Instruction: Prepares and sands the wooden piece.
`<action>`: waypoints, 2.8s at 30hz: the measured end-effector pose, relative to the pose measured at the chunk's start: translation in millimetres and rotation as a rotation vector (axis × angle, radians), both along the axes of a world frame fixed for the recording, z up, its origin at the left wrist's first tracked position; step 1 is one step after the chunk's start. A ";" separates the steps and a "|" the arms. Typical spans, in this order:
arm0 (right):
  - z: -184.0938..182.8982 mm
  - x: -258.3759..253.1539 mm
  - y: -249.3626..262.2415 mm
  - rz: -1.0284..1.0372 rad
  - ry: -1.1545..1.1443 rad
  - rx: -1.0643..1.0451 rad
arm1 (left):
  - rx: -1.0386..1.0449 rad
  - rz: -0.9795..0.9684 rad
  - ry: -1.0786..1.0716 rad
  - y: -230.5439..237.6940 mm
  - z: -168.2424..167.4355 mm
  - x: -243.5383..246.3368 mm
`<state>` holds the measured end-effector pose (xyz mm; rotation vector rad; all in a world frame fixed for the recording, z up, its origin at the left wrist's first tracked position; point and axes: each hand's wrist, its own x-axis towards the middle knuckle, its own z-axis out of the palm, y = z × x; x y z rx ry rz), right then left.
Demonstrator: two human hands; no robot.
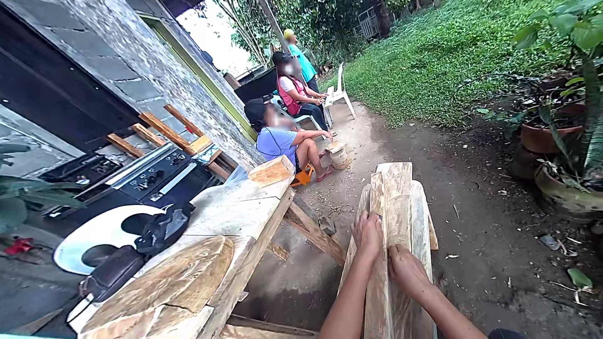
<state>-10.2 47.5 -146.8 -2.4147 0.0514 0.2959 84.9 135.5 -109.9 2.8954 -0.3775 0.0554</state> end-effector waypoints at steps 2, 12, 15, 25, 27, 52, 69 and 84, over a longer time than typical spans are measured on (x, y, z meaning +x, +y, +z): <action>1.2 0.5 0.0 0.003 0.005 -0.007 | 0.011 0.029 0.014 -12.2 3.5 21.8; 0.8 1.5 -8.2 0.058 0.009 0.037 | 0.039 0.114 0.057 -27.9 6.5 56.1; 2.2 0.3 -10.8 0.071 0.001 0.040 | 0.061 0.103 0.063 -24.7 7.9 41.3; -0.8 -4.5 -10.4 0.089 -0.030 0.051 | 0.012 -0.009 -0.013 58.7 -4.5 -123.0; 0.3 -4.1 -8.9 0.076 -0.025 0.047 | -0.051 -0.063 -0.142 76.5 -13.5 -162.3; -1.1 -2.1 0.6 0.012 -0.008 -0.030 | 0.015 -0.002 0.014 12.0 -1.4 -40.5; -1.3 1.0 -2.6 0.032 -0.020 -0.013 | 0.153 0.091 0.056 -33.4 9.2 33.4; -0.9 2.0 -6.1 0.053 -0.001 0.033 | 0.013 -0.037 -0.069 45.8 -10.6 -141.3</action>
